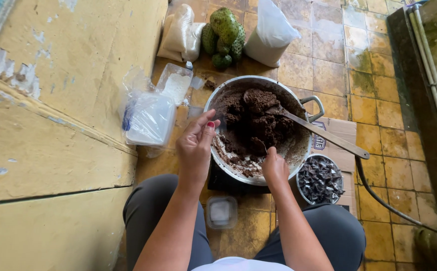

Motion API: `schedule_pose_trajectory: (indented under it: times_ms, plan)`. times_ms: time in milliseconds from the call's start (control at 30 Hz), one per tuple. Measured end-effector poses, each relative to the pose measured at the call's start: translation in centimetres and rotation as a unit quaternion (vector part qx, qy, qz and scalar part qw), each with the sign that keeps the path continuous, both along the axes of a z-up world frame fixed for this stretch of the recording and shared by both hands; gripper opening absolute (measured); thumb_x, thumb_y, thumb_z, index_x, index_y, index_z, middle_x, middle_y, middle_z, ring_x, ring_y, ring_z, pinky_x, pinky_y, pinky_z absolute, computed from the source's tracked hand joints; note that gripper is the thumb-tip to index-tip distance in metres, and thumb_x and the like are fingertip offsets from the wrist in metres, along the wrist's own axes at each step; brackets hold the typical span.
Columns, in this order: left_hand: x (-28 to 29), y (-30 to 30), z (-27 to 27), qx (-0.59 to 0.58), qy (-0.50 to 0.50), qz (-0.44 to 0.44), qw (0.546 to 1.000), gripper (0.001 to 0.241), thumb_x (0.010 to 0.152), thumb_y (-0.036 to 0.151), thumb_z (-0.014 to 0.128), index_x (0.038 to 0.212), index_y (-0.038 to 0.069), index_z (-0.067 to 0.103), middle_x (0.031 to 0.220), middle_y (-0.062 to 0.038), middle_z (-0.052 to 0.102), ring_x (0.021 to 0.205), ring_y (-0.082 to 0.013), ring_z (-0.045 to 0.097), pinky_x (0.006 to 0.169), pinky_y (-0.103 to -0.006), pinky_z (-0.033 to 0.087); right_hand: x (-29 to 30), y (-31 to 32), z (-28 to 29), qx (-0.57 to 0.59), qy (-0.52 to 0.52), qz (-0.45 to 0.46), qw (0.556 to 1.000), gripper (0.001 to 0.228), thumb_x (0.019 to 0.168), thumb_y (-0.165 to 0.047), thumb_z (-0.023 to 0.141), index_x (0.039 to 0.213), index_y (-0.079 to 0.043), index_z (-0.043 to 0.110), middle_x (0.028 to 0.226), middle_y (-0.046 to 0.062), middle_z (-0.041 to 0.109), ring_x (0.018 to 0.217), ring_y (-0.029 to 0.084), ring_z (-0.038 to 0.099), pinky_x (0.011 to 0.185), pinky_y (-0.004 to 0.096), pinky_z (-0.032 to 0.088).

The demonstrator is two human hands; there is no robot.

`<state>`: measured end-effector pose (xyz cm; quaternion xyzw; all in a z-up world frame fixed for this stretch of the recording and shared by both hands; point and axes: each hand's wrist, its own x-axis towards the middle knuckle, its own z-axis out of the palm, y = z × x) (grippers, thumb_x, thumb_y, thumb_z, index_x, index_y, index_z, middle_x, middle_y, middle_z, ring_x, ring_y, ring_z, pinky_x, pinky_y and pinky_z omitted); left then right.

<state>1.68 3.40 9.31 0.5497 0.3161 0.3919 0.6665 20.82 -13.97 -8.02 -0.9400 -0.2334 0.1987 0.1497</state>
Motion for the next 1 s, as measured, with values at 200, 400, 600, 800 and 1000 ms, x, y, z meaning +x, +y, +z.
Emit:
schedule_pose_trajectory:
  times_ms: [200, 400, 600, 800, 1000]
  plan:
    - [-0.2, 0.0, 0.0, 0.0, -0.005, -0.002, 1.0, 0.03, 0.102, 0.003, 0.055, 0.13, 0.004, 0.067, 0.123, -0.019, 0.071, 0.111, -0.0214, 0.071, 0.095, -0.0331, 0.058, 0.9, -0.1, -5.3, -0.076, 0.008, -0.011, 0.997, 0.051, 0.093, -0.01, 0.05, 0.144, -0.015, 0.052, 0.122, 0.028, 0.065, 0.106, 0.054, 0.067, 0.086, 0.068, 0.055]
    - [0.2, 0.0, -0.7, 0.005, -0.015, -0.006, 1.0, 0.029, 0.103, 0.004, 0.055, 0.13, 0.005, 0.067, 0.129, -0.019, 0.068, 0.109, -0.0213, 0.071, 0.094, -0.0345, 0.058, -1.0, 1.5, -3.2, -0.068, 0.02, -0.015, 0.997, 0.061, 0.095, -0.004, 0.047, 0.155, -0.016, 0.047, 0.138, 0.029, 0.056, 0.112, 0.051, 0.066, 0.09, 0.064, 0.056]
    - [0.4, -0.1, -0.8, 0.012, -0.013, -0.008, 1.0, 0.028, 0.104, 0.006, 0.055, 0.129, 0.005, 0.067, 0.13, -0.021, 0.067, 0.11, -0.0234, 0.072, 0.095, -0.038, 0.058, -1.4, 4.5, -2.2, -0.05, 0.026, -0.011, 0.998, 0.058, 0.103, -0.009, 0.041, 0.16, -0.018, 0.042, 0.134, 0.026, 0.058, 0.107, 0.047, 0.068, 0.089, 0.062, 0.055]
    - [0.5, 0.0, -0.8, 0.004, -0.011, -0.001, 1.0, 0.029, 0.103, 0.004, 0.056, 0.128, 0.004, 0.068, 0.129, -0.022, 0.068, 0.108, -0.0242, 0.073, 0.096, -0.0383, 0.059, 0.2, 5.8, -7.0, 0.067, -0.037, -0.008, 0.997, 0.058, 0.103, 0.0, 0.046, 0.16, -0.011, 0.044, 0.121, 0.025, 0.062, 0.064, 0.031, 0.068, 0.056, 0.041, 0.051]
    - [0.8, 0.0, -1.2, -0.004, -0.016, 0.002, 1.0, 0.028, 0.102, 0.004, 0.057, 0.126, 0.003, 0.07, 0.128, -0.024, 0.068, 0.107, -0.0254, 0.074, 0.096, -0.0394, 0.06, 0.6, 7.2, -8.7, 0.081, 0.01, -0.055, 0.995, 0.065, 0.1, 0.01, 0.045, 0.162, -0.007, 0.037, 0.141, 0.032, 0.052, 0.07, 0.034, 0.071, 0.056, 0.042, 0.05]
